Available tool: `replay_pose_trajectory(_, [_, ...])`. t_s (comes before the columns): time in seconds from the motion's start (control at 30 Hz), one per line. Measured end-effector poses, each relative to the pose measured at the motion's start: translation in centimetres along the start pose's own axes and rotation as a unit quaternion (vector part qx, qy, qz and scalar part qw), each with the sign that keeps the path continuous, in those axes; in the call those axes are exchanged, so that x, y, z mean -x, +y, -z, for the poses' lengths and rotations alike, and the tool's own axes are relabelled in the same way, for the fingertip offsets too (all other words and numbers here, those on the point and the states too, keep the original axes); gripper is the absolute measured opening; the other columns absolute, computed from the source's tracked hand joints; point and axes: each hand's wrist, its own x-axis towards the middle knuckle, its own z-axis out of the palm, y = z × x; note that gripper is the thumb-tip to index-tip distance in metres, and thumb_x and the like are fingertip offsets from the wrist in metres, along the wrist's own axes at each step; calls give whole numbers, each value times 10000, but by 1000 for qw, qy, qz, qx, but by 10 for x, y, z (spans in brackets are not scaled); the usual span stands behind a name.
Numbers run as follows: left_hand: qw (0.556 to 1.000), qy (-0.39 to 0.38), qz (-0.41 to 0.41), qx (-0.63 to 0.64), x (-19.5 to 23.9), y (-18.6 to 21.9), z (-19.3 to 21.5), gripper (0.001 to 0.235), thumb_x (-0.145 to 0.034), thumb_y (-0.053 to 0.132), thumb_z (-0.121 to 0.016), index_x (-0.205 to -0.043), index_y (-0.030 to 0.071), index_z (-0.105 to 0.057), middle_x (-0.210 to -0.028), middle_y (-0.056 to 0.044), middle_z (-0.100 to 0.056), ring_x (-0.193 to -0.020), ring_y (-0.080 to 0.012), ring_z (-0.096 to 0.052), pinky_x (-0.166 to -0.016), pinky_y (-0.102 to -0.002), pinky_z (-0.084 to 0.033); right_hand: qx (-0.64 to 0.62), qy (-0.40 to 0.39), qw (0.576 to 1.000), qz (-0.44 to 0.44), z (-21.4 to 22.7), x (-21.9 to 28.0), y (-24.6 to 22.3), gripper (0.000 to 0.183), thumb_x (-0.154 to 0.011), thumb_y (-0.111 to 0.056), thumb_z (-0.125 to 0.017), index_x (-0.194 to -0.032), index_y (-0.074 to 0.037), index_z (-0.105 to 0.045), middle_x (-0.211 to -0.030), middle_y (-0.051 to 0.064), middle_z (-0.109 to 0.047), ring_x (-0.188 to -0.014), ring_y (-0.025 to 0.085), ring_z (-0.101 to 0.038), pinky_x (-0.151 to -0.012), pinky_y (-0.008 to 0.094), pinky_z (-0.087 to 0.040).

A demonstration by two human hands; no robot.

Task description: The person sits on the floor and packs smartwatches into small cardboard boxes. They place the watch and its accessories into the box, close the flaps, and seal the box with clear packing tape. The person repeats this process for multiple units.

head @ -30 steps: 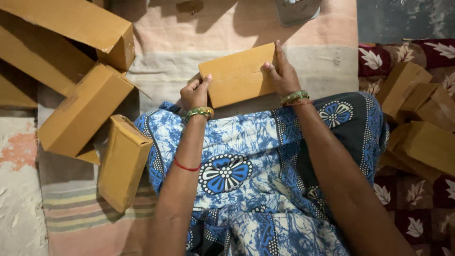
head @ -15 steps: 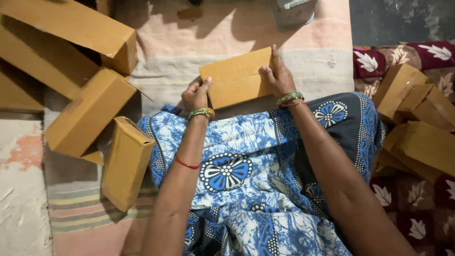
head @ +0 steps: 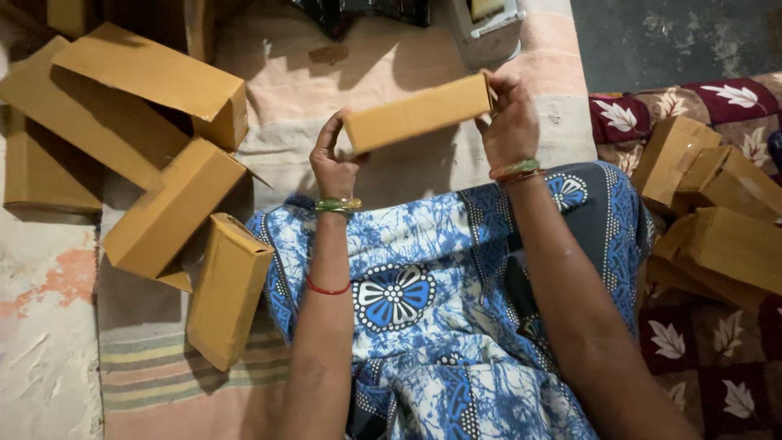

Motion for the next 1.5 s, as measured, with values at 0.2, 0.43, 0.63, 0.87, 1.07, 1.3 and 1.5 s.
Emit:
replay_pose_trajectory(0.2, [977,-67,20,-203,5,-37,7,421,-888,-194,-548,-1103,40,-824,-1338,-142,-727,-1262,-206,-689,-1067,-257,-547,393,15,910,130,6,-3,6,406,-970,-395,-716,-1216,-94,-598,-1274,107,-684,-1281,251,-636,-1163,532,-507])
replay_pose_trajectory(0.43, [994,65,71,-43,1,-69,3,553,-745,-37,-682,-1273,92,-578,-1220,0,-652,-996,-112,-713,-844,-258,-598,888,-126,442,32,-45,19,59,639,-1040,-476,-299,-1617,-222,-194,-1694,-42,-123,-1579,203,-29,-1153,701,81])
replay_pose_trajectory(0.63, [966,61,126,-217,8,-52,-3,361,-848,248,-796,-1109,-1,-780,-932,-59,-794,-810,-92,-697,-736,-251,-568,891,-262,337,154,-72,45,100,645,-1111,-545,-206,-1678,-239,-172,-1743,-37,-147,-1591,158,-26,-1244,578,134])
replay_pose_trajectory(0.87, [946,62,105,-300,8,-33,-15,427,-819,304,-849,-1111,0,-779,-924,-55,-805,-811,-86,-724,-762,-246,-573,884,-96,450,81,-21,-1,52,691,-1049,-534,-287,-1636,-193,-159,-1716,13,-133,-1574,231,-121,-1210,641,-15])
replay_pose_trajectory(1.07, [944,76,152,-282,3,-33,-13,426,-780,275,-879,-1091,-2,-787,-892,-68,-801,-747,-102,-705,-707,-264,-580,808,-58,566,151,8,-9,33,698,-1109,-401,-444,-1663,-52,-205,-1719,164,-181,-1485,383,-406,-1153,443,-457])
replay_pose_trajectory(1.3, [947,78,138,-281,4,-31,-16,420,-782,246,-881,-1097,-15,-786,-890,-71,-803,-756,-94,-708,-721,-246,-575,799,-53,579,152,8,-9,35,666,-1106,-344,-482,-1659,-74,-229,-1711,161,-235,-1410,379,-509,-1099,457,-502])
replay_pose_trajectory(1.5, [945,89,155,-275,2,-34,-16,406,-787,232,-874,-1096,-18,-788,-907,-75,-806,-770,-100,-726,-734,-239,-583,775,-52,611,153,12,-12,39,642,-1084,-302,-492,-1643,-76,-272,-1690,168,-291,-1332,374,-563,-1070,464,-509])
